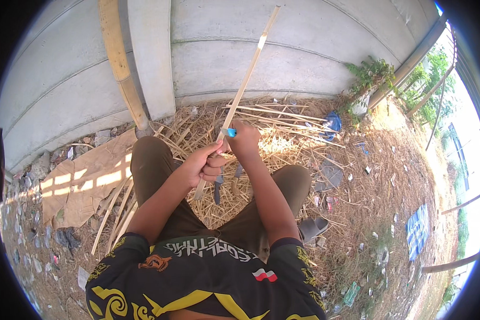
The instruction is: The person sits on the ground and uses a knife to shave and smooth a long, thin bamboo stick. They hold the stick with one hand and scrape the blade along its length to remove the outer layer and refine the shape.
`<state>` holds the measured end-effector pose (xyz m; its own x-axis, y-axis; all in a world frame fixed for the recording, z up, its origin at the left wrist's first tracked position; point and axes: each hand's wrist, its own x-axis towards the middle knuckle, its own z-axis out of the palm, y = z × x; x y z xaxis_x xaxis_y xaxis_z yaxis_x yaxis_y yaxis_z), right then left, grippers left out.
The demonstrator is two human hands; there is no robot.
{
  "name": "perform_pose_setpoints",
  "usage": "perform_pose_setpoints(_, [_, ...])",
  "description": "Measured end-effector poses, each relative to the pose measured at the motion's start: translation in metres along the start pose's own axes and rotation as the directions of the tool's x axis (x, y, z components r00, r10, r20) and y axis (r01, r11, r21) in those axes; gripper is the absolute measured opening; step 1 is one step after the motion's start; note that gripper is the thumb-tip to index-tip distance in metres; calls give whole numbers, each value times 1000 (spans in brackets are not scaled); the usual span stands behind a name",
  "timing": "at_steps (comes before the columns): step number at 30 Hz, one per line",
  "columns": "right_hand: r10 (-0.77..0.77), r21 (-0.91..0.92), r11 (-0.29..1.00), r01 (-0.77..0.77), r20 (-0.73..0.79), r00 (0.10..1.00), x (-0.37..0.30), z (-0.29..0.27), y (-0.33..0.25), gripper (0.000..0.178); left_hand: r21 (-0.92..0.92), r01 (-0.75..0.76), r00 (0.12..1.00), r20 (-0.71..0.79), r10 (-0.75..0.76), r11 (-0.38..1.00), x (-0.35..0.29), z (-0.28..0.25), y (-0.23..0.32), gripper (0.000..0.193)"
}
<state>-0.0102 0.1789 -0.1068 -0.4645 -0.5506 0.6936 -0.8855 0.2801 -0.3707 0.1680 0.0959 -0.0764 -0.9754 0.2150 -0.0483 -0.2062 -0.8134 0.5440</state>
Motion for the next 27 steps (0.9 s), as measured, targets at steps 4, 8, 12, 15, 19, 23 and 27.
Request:
perform_pose_setpoints(4, [42,5,999,-42,-61,997,10,-9,-8,15,39,-18,999,-28,19,999,-2,15,0,31])
perform_pose_setpoints(8, [32,40,999,-25,-181,983,24,-16,-2,17,62,2,997,-82,3,998,-8,37,-15,34])
perform_pose_setpoints(12, [41,89,996,-20,-237,971,37,-31,-6,19,94,14,997,-71,-7,995,-20,47,-16,33])
perform_pose_setpoints(15, [87,63,995,-71,-293,952,46,-38,-6,19,67,25,992,-129,-16,997,-25,65,-23,33])
perform_pose_setpoints(19, [116,56,993,-102,-402,908,53,-51,2,15,109,81,992,-110,-69,991,-31,69,-33,33])
perform_pose_setpoints(23, [499,223,867,-446,-363,787,66,-58,23,19,190,173,977,-161,-143,966,-37,75,-48,35])
perform_pose_setpoints(27, [263,188,964,-187,-589,764,69,-66,44,20,196,203,965,-207,-161,959,-52,89,-49,36])
